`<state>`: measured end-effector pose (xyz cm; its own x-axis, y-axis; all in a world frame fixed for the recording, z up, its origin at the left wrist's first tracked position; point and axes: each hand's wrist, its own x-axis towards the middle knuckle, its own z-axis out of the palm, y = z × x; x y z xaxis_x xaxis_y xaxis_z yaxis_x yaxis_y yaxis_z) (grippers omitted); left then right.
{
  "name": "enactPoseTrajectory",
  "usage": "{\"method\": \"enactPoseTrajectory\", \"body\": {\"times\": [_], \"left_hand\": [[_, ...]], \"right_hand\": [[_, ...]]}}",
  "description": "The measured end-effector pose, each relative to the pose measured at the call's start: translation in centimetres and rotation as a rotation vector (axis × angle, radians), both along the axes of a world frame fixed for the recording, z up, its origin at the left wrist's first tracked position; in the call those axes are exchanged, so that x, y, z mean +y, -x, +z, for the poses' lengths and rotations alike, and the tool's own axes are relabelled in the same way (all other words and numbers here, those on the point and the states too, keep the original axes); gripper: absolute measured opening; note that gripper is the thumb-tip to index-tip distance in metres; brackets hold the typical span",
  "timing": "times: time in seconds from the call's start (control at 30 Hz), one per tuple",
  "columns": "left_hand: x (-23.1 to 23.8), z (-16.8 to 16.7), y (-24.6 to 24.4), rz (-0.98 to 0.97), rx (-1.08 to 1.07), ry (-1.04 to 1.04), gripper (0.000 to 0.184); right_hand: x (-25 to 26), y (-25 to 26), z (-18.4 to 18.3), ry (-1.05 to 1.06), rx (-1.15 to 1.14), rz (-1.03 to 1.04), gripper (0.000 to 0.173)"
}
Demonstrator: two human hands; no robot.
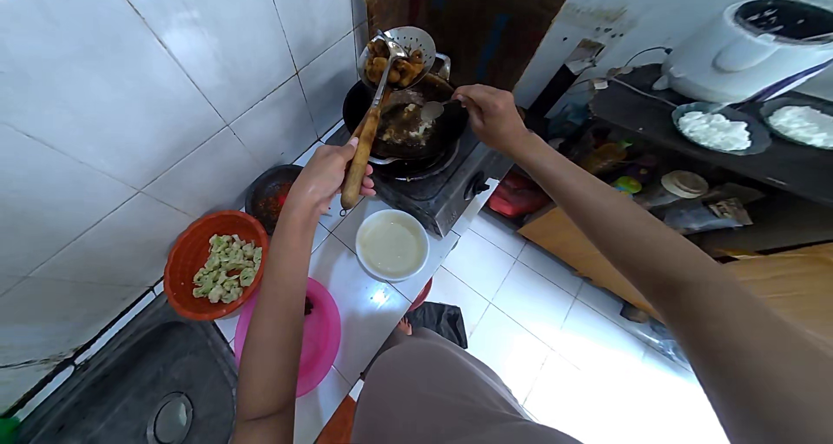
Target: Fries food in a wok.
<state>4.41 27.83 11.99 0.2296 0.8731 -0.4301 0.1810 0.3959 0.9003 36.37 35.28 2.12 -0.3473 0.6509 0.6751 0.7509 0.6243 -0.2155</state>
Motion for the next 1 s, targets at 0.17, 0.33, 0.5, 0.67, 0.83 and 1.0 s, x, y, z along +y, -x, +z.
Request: {"method": "enactPoseTrajectory", "body": {"times": [0.17,0.33,0.5,0.67,0.83,1.0], "left_hand": [[-0.1,0.0,0.0,-0.012,0.002,-0.007,0.038],[-0.2,-0.2,0.1,-0.017,-0.014,0.009,0.038],[-0.2,-0.5,0.2,-0.033,-0.01,0.005,0.039],[-0.2,-0.5,0.0,-0.042,-0.019,-0.009,0.037],[-0.4,-0.4,-0.4,-0.05,0.009,-0.022,0.038],[-0.5,-0.2,-0.7,-0.06,-0.009,-0.033,0.037]], "right_hand": [[-1.0,-0.2,-0.1,0.104,0.244,-0.194,0.033],[-2.9,-0.5,0.7,0.505,0.948,-0.517,0.036],[-8.5,0.9,1.2,0.658,1.333,-0.435,0.031],[-16.3,4.8,-2.4,0.617,1.036,-0.305,0.033],[-20.8,9.0,-10.6,0.549,0.631,-0.17,0.032],[-21.0,11.3,-14.4,0.955,1.064,-0.46,0.044]]}}
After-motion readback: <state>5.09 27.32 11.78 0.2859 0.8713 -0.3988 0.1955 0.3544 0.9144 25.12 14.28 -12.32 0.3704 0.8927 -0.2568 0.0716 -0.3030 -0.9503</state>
